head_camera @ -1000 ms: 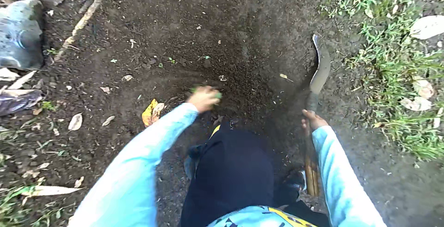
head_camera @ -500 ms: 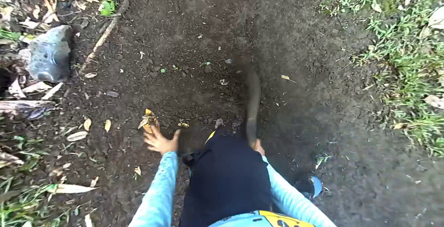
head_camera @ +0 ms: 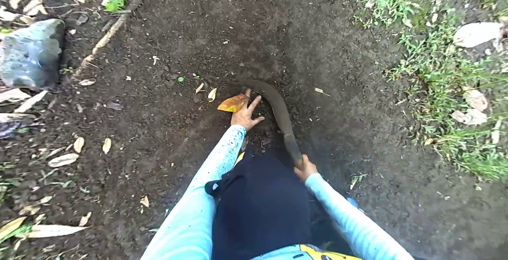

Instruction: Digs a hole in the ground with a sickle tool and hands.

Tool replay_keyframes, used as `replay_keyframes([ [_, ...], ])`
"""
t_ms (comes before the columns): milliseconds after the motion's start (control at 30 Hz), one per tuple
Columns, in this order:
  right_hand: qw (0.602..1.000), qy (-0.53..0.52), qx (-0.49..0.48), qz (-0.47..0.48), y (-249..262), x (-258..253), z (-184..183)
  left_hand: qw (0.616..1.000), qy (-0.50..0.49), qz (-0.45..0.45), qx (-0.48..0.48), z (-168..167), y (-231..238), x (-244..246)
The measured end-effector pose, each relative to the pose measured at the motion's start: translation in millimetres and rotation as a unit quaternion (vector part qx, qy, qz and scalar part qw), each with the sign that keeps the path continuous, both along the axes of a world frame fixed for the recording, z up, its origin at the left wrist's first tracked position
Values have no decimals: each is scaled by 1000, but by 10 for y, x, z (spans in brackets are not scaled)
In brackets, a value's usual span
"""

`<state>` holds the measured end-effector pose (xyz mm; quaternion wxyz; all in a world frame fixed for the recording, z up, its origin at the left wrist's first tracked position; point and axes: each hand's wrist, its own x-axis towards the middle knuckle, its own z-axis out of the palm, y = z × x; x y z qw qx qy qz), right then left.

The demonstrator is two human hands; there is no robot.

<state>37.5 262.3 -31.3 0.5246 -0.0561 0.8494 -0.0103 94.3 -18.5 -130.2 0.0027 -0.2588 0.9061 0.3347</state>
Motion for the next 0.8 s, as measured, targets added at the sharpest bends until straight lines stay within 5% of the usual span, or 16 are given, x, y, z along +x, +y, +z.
replay_keyframes([
  [100, 985, 57, -73, -148, -71, -312, 244, 997, -60, 35, 22, 92, 15, -238],
  [200, 915, 143, -188, -328, -354, -671, 592, 998, -58, 27, 28, 140, -50, -624],
  [400, 825, 247, -255, -440, -143, -1073, 873, 966, 96, -237, 44, -29, 516, -1001],
  [500, 812, 258, -249, -460, -47, -1062, 911, 909, 110, -401, 3, -120, 736, -491],
  [600, 806, 249, -249, -476, 87, -1057, 862, 892, 97, -442, 5, -139, 139, 194],
  [700, 797, 243, -262, -487, 211, -1088, 733, 944, 27, -304, -128, 142, -1307, 1352],
  [800, 799, 235, -258, -490, 72, -1072, 549, 937, -47, -65, -340, 1020, -2584, 3228],
])
